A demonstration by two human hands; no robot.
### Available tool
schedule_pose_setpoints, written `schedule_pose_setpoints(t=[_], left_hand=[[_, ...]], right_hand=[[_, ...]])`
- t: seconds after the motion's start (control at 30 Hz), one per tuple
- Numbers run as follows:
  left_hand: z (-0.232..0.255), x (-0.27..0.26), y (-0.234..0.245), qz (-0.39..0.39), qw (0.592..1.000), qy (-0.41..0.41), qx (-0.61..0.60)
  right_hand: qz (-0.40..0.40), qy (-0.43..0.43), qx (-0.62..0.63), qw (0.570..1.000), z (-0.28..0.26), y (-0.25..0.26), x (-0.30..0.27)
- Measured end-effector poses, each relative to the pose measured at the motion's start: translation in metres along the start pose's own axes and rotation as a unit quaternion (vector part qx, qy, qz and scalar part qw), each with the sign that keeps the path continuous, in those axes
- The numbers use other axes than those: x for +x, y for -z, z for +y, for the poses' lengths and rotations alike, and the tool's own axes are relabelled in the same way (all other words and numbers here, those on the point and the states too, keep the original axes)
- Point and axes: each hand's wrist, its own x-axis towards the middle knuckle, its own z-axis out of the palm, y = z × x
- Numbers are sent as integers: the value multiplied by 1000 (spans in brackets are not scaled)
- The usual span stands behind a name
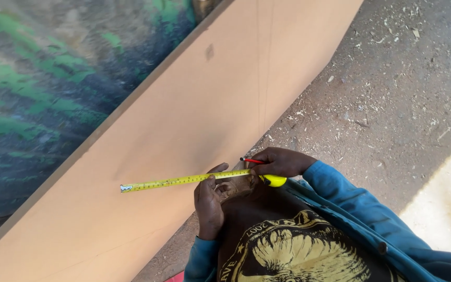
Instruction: Measuring a large wooden board with a tape measure and marking it with a pencil for future work.
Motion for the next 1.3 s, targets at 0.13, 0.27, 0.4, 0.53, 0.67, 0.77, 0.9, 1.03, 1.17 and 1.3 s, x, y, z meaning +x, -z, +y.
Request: schedule_pose_setpoints(t=[0.13, 0.27, 0.4, 0.53, 0.67, 0.77, 0.9, 1.03, 1.17, 1.3], left_hand=[[1, 3, -15, 4, 1000, 13, 13], [3, 3, -27, 13, 999, 21, 25], [-3, 3, -32, 12, 999, 5, 47], [9, -6, -41, 26, 999, 13, 24], [11, -5, -40, 41, 999, 19, -5], [12, -4, -39, 42, 999, 15, -4], [18, -4, -40, 39, 999, 8, -13], [14, 1, -34, 32, 999, 2, -20], [10, 6, -26, 26, 1000, -6, -13], [15, 5, -24, 36, 999, -7, 6]], right_hand=[[-10, 17, 6, 1000, 8, 13, -2], [-17, 8, 7, 1000, 12, 18, 5], [-28, 68, 19, 997, 9, 21, 14], [-38, 128, 33, 991, 6, 16, 25], [-17, 111, 30, 993, 7, 11, 32], [-17, 113, 19, 993, 9, 10, 36], [-11, 110, 25, 994, 4, 10, 38], [-13, 105, 37, 994, -6, 10, 37], [-16, 106, 31, 994, -12, 11, 38], [-35, 119, 29, 992, -11, 8, 42]])
